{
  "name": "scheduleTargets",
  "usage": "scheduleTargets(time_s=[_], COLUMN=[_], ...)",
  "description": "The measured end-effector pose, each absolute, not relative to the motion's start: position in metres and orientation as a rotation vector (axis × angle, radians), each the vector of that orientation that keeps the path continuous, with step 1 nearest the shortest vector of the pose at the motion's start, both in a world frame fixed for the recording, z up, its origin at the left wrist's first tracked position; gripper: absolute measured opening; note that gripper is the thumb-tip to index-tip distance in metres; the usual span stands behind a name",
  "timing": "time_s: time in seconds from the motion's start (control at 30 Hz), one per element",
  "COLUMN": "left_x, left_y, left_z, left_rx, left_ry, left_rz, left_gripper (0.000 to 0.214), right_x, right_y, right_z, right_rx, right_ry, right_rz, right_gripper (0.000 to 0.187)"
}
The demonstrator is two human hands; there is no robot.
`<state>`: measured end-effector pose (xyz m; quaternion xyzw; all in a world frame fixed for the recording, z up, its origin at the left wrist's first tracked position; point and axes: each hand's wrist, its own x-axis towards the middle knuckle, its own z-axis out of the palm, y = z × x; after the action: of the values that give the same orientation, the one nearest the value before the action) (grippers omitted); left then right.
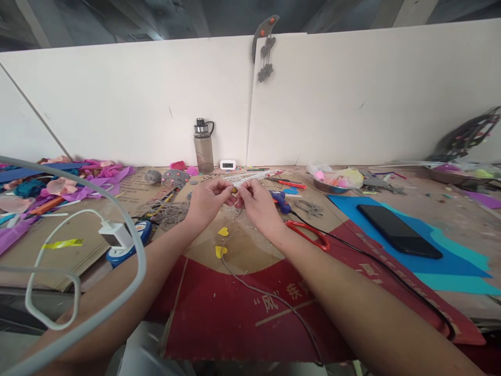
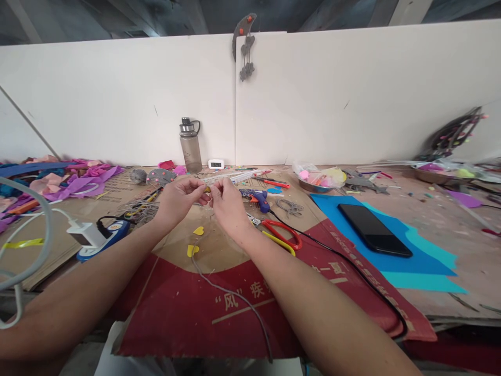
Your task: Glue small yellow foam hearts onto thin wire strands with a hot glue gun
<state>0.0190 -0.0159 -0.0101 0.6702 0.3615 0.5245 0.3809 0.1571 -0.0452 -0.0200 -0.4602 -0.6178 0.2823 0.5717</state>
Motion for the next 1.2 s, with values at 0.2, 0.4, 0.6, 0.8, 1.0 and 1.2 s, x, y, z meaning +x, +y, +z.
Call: scheduleTargets(time_s=[0.2,0.4,0.6,0.8,1.0,1.2], left_x=[0.0182,0.0188,0.0186,0.0193,0.0204,0.0196], left_y=[-0.0182,-0.0169,-0.0183,-0.0218,-0.0228,-0.0192], left_z=[-0.0092,-0.0065,-0.0048,-0.0033,-0.0018,-0.0046], left_rx=[1.801,1.669,1.671,1.698,1.677,1.664], left_ry=[1.004,0.999,0.993,0.967,0.948,0.899], left_rz=[1.379,1.378,1.380,1.383,1.377,1.349], left_gripper=[0.018,0.023,0.020,0.020,0.019,0.020], right_x=[0.1532,0.1510,0.1512,0.1517,0.1519,0.1525], right_y=[-0.0482,-0.0505,-0.0489,-0.0505,-0.0493,-0.0483], right_z=[-0.0174,-0.0172,-0.0190,-0.0147,-0.0152,-0.0150], right_rx=[-1.115,-1.093,-1.073,-1.107,-1.132,-1.167], right_ry=[-1.431,-1.410,-1.393,-1.358,-1.346,-1.336], right_rz=[0.595,0.559,0.597,0.608,0.590,0.560], right_gripper=[0.009,0.004,0.015,0.018,0.017,0.017])
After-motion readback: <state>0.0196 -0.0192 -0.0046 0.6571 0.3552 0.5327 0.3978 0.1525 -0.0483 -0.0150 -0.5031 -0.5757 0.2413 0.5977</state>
